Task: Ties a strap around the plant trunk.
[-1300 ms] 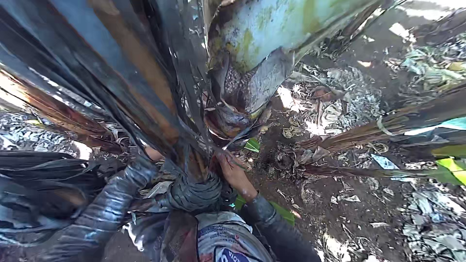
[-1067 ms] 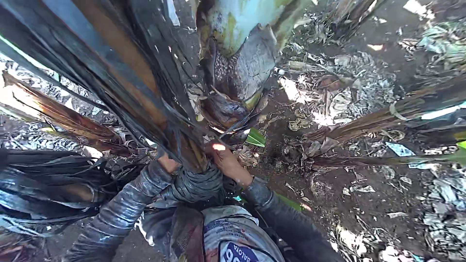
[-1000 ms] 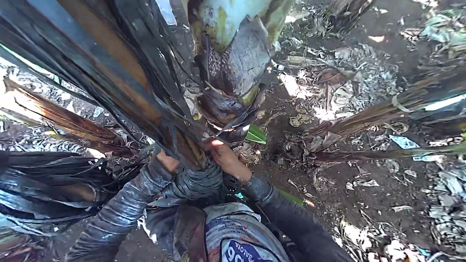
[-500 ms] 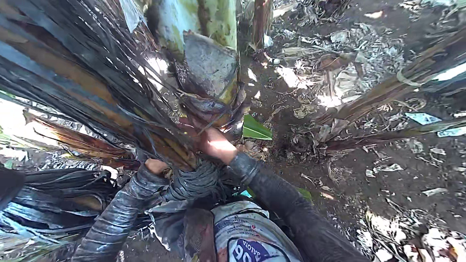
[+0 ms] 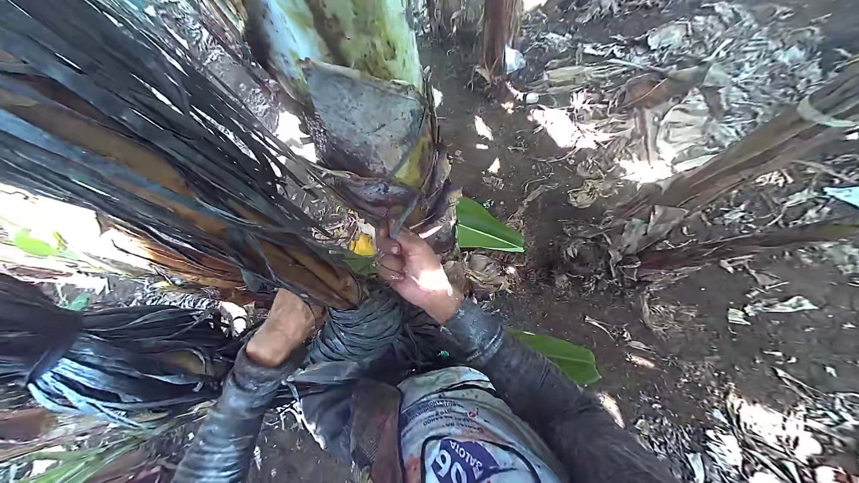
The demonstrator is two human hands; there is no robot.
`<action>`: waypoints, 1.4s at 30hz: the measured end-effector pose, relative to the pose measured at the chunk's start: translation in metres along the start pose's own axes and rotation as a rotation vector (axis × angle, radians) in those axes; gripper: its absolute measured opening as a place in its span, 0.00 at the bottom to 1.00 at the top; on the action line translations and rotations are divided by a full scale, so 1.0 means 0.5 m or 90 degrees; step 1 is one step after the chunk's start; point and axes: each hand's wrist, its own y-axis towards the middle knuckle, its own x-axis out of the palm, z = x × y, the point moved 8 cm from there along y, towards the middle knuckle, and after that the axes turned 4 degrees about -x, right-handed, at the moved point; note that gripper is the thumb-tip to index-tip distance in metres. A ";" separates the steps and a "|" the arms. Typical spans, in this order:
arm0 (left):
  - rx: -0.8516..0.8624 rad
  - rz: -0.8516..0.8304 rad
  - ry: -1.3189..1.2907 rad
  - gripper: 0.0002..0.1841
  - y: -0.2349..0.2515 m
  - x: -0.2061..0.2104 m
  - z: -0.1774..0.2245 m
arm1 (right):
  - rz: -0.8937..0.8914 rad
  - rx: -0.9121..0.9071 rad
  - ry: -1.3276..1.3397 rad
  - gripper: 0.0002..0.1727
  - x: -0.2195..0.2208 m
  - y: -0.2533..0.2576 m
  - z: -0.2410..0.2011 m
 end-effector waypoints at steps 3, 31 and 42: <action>-0.052 -0.107 0.119 0.19 -0.055 -0.111 0.053 | 0.046 -0.079 -0.222 0.16 -0.036 -0.014 -0.035; 0.313 0.338 -0.509 0.21 0.092 -0.159 0.251 | -0.038 -0.338 -1.180 0.16 -0.161 -0.046 -0.295; 0.038 0.325 -0.370 0.22 0.124 -0.160 0.264 | -0.256 -0.188 -0.751 0.14 -0.152 -0.159 -0.142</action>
